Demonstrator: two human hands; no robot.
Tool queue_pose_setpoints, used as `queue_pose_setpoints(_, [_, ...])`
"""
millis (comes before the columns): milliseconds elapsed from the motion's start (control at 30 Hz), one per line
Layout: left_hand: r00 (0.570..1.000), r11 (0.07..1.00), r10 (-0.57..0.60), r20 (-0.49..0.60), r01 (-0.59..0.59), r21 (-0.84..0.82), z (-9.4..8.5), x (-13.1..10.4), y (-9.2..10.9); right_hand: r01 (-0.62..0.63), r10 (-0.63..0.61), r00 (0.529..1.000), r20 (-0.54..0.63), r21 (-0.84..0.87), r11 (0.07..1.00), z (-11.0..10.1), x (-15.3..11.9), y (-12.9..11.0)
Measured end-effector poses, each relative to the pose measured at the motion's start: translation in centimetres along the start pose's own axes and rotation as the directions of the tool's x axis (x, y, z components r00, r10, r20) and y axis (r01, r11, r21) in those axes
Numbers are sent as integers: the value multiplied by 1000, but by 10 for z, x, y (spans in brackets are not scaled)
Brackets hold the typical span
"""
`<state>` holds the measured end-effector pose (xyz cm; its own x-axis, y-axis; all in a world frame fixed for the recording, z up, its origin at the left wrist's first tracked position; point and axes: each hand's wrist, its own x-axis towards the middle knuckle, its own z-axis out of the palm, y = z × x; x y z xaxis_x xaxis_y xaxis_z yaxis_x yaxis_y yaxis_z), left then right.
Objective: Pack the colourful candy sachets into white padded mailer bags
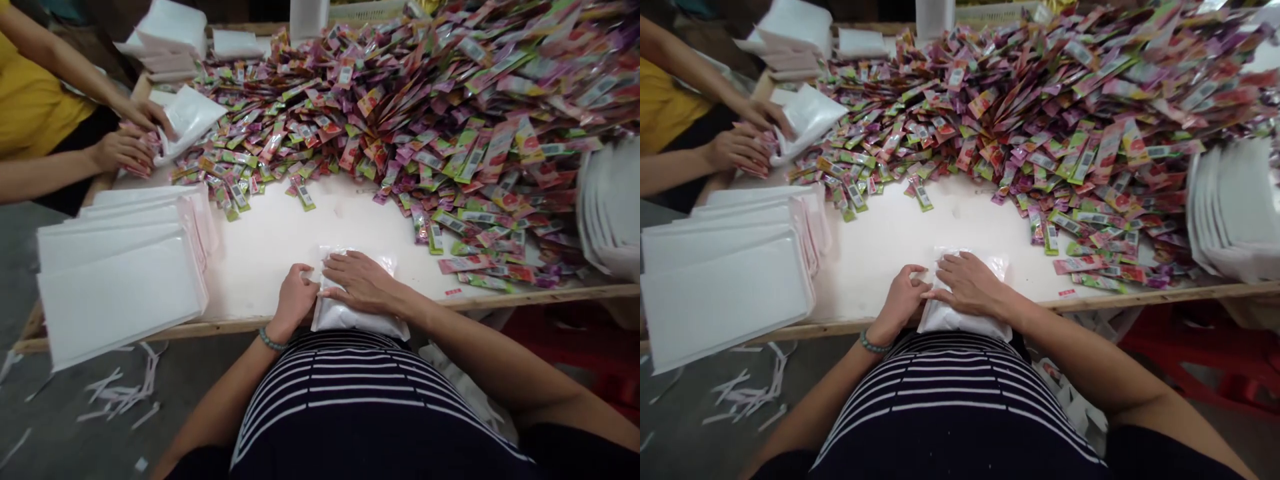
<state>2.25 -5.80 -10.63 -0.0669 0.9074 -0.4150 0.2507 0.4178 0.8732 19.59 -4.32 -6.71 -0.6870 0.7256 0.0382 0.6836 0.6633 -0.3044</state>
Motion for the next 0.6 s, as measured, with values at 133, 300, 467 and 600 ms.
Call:
queue_pose_setpoints(133, [999,1000,4,40,-5,22,-4,-1,-2,-22,24,998,54,-37,999,3,1,-6])
queue_pose_setpoints(300, [995,999,-42,88,44,-26,-5,0,4,-44,30,998,51,293,955,-14,-8,23])
queue_pose_setpoints(467, [974,951,-195,112,216,-221,0,8,23,-264,299,948,-105,262,928,-19,-10,48])
queue_pose_setpoints(600, [989,969,-129,65,140,-203,3,15,41,-401,382,912,150,130,907,-4,0,40])
